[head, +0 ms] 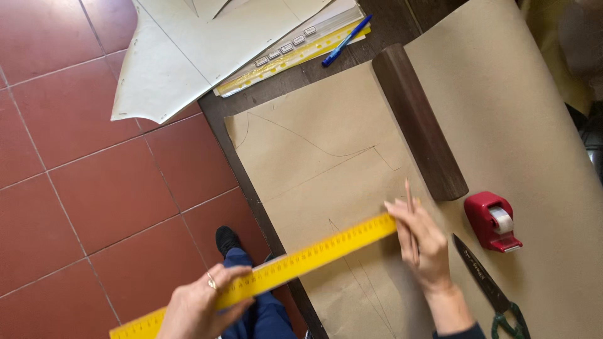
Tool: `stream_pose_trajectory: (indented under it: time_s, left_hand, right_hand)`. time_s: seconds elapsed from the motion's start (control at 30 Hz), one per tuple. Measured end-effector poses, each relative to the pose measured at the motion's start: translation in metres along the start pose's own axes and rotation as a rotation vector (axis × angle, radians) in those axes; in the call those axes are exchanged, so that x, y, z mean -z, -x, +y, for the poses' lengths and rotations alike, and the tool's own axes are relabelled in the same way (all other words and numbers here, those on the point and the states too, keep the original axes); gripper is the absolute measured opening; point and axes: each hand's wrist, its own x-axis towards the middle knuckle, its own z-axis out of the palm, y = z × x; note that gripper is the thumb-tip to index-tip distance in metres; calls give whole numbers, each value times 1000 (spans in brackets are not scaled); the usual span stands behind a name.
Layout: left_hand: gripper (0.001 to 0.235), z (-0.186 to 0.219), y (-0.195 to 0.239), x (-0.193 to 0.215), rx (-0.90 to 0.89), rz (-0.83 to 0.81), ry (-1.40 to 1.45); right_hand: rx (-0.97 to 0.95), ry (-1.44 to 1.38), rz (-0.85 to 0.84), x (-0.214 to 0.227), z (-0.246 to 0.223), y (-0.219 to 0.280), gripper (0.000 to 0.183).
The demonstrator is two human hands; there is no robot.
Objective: The person uses a yellow ruler and a pencil to draw straight lines and mark measurements on a large sheet of brown paper. They repeatedly reposition the ruler to create a pattern of intersecting lines and curves on the paper surface.
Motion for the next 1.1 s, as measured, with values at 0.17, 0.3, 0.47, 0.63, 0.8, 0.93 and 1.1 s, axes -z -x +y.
stream_pose_trajectory:
  time_s: [0.17,0.3,0.47,0.63,0.8,0.93,1.1]
  left_hand:
    - [51,-5,15,-31,42,-2,-123]
    - [53,-2,9,-32,-6,173,-201]
    - [48,22,-13,-12,3,238,-167]
    - [47,29,-20,-2,62,134,-138]
    - [44,43,-22,0,93,114,-69]
    - [44,45,-15,-8,97,114,-51]
    - [44,50,-15,-6,123,6,-52]
  right_hand:
    - [-45,-41,99,6,-27,7,19]
    - [-44,-53,98,5,-25,5,19]
    - [-30,-41,81,2,-5,-8,23]
    - [5,-34,99,-2,-2,-25,16]
    - [41,-64,142,-5,3,-30,15]
    - [43,-55,131,-9,4,-26,13]
    - [54,-49,147,-11,3,-25,10]
